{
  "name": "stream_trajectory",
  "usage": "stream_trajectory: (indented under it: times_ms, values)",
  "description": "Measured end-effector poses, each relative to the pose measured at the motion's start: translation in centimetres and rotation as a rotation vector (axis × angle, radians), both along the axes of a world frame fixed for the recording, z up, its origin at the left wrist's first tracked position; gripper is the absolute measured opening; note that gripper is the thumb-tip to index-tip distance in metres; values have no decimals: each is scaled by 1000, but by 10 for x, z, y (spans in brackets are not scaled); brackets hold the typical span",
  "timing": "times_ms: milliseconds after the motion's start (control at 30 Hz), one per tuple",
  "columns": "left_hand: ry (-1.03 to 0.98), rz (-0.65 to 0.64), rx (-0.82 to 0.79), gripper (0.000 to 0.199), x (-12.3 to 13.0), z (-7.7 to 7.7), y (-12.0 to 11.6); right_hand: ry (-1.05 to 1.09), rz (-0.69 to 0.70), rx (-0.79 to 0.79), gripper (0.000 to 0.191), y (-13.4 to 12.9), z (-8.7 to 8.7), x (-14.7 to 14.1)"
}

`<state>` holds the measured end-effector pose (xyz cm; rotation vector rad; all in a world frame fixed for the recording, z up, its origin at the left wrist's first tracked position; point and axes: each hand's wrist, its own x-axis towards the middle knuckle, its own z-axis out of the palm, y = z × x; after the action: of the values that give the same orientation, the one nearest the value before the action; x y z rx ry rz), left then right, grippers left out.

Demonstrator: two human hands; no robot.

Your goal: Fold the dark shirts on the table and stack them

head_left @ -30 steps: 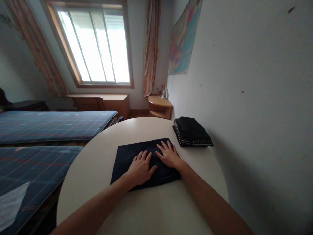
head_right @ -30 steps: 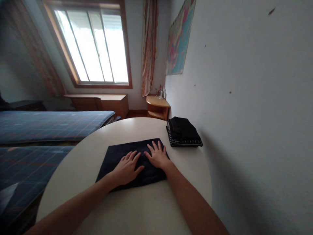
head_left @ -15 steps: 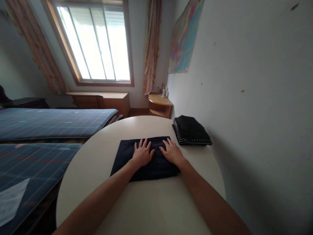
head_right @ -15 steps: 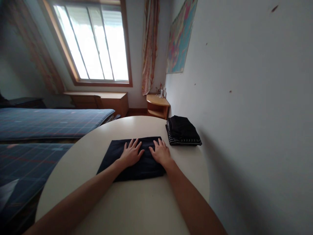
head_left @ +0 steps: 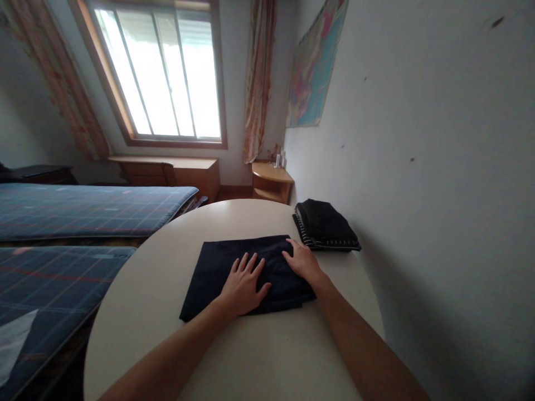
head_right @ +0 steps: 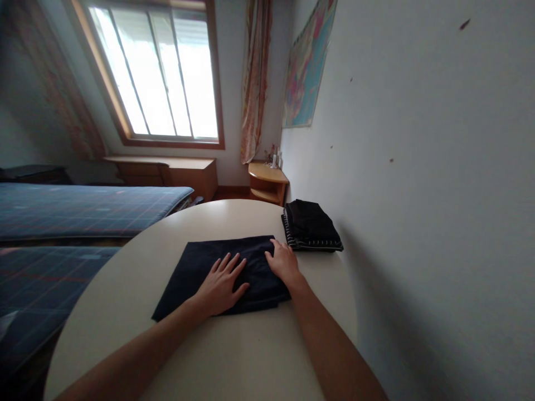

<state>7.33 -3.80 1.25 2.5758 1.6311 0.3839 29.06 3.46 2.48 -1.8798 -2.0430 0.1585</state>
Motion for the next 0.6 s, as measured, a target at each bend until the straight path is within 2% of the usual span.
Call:
stream_trajectory:
  times_ms: [133, 267, 400, 533, 600]
  values:
    - [-4, -6, -20, 78, -1, 3, -4, 69, -7, 0, 52, -1, 4, 5]
    - [-3, -50, -12, 89, 0, 8, -8, 43, -14, -32, 53, -4, 6, 6]
    - [8, -154, -40, 83, 4, 10, -17, 10, 32, -15, 46, -5, 9, 5]
    - [2, -140, -64, 83, 9, 11, -22, 45, 40, -9, 44, -3, 9, 6]
    - [-10, -139, -69, 85, 11, 12, -22, 58, 29, -38, 50, -2, 9, 8]
